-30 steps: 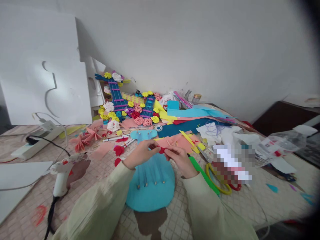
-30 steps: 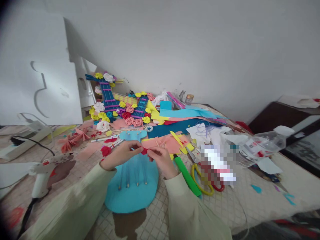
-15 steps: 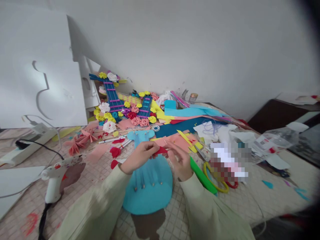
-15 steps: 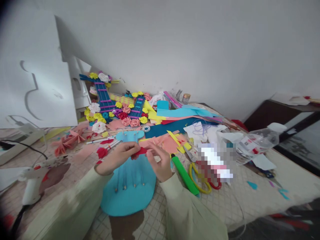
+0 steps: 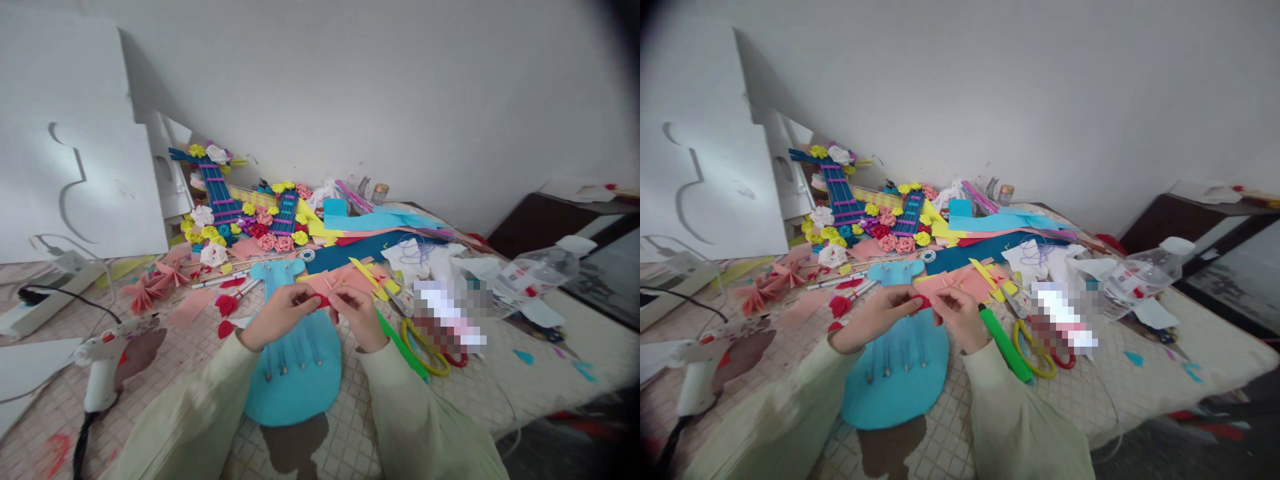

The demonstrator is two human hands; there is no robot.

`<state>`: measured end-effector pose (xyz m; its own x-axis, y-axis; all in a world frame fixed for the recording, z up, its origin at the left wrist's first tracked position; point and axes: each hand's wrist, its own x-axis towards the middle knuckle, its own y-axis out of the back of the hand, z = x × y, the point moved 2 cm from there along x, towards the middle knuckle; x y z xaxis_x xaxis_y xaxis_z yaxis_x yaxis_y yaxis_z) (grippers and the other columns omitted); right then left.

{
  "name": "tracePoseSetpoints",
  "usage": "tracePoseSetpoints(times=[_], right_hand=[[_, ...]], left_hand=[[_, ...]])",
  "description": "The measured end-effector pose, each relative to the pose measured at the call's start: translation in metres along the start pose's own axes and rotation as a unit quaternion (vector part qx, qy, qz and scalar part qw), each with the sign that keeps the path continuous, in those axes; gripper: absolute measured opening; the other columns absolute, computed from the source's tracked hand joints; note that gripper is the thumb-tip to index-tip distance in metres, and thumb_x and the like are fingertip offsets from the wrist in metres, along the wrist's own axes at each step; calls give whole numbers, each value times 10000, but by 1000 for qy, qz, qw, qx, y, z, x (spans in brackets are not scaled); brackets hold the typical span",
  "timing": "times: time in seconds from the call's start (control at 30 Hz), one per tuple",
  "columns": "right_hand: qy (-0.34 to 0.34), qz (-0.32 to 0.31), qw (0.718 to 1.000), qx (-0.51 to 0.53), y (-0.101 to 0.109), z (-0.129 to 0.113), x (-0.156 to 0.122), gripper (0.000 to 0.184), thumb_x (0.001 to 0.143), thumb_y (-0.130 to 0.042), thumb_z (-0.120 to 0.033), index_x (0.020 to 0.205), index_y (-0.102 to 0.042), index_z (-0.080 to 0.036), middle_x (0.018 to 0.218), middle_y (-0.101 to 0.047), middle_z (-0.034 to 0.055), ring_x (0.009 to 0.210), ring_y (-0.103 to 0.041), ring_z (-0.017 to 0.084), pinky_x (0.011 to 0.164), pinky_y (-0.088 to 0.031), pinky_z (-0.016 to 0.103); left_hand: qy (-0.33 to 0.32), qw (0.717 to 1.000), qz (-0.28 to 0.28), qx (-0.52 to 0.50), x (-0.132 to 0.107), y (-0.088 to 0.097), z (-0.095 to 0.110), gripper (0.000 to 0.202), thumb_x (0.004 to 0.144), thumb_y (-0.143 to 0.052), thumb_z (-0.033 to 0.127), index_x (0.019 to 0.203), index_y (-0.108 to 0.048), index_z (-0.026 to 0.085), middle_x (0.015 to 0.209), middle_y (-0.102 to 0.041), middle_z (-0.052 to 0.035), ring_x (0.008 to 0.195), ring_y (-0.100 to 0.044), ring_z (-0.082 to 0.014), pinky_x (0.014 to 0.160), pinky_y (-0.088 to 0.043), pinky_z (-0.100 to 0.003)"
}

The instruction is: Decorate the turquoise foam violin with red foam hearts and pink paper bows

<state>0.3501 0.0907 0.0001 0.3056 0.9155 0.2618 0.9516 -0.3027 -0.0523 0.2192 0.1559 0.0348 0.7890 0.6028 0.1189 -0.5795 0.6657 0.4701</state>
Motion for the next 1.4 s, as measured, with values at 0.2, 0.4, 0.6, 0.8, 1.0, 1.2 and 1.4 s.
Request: tracePoseSetpoints(times=[0.2, 0.4, 0.6, 0.8, 1.0, 1.2, 1.4], right_hand=[[-38, 76, 965, -247, 42, -19, -13, 286, 763, -482, -429, 724, -571, -160, 554, -550, -7, 488, -521, 124, 494, -418, 249], [-137, 151, 784, -587, 141, -13, -50, 291, 765, -474, -375, 847, -623, -138, 760, -647, 88, 700, -588, 212, 633, -407, 299], [-180, 88, 739, -643, 164, 15, -68, 323, 758, -514, -353, 915, -625, -94, 860, -643, 156, 807, -589, 246, 671, -405, 300], [-184, 83, 724, -660, 161, 7, -65, 352, 683, -597, -348, 940, -623, -109, 858, -639, 145, 806, -579, 262, 673, -411, 325], [-100, 192, 857, -468, 133, -35, -49, 450, 669, -581, -452, 1016, -540, -168, 875, -622, 93, 745, -595, 234, 576, -462, 331], [-52, 96, 992, -67, 41, -62, -13, 365, 636, -646, -386, 927, -541, -193, 756, -601, 29, 561, -552, 120, 411, -401, 210], [-105, 96, 967, -211, 31, -29, 17, 432, 716, -424, -553, 853, -540, -160, 616, -522, 2, 431, -453, 100, 351, -321, 213]], left_hand=[[-4, 1000, 17, 6, -3, 8, 6, 270, 807, -457, 360, 666, -545, 147, 607, -481, 21, 575, -437, -93, 527, -328, -219], [-22, 999, 40, -2, -6, 18, 10, 267, 806, -460, 388, 700, -549, 160, 618, -497, 20, 575, -450, -94, 521, -340, -217], [-46, 997, 57, 4, -11, 21, 17, 244, 803, -461, 379, 740, -578, 174, 649, -558, -1, 581, -484, -110, 495, -352, -219], [-59, 996, 68, -26, -17, 25, 28, 248, 789, -475, 385, 728, -579, 169, 659, -578, -8, 602, -507, -119, 524, -384, -228], [-74, 988, 116, -62, -24, 38, 41, 204, 788, -496, 330, 712, -582, 161, 673, -578, -10, 623, -509, -118, 543, -387, -221], [-76, 972, 207, -83, -31, 53, 48, 150, 770, -530, 295, 765, -618, 173, 792, -641, -28, 758, -568, -155, 640, -431, -237], [-63, 968, 231, -78, -32, 65, 44, 175, 763, -538, 316, 778, -630, 168, 802, -649, -39, 758, -577, -166, 641, -439, -251]])
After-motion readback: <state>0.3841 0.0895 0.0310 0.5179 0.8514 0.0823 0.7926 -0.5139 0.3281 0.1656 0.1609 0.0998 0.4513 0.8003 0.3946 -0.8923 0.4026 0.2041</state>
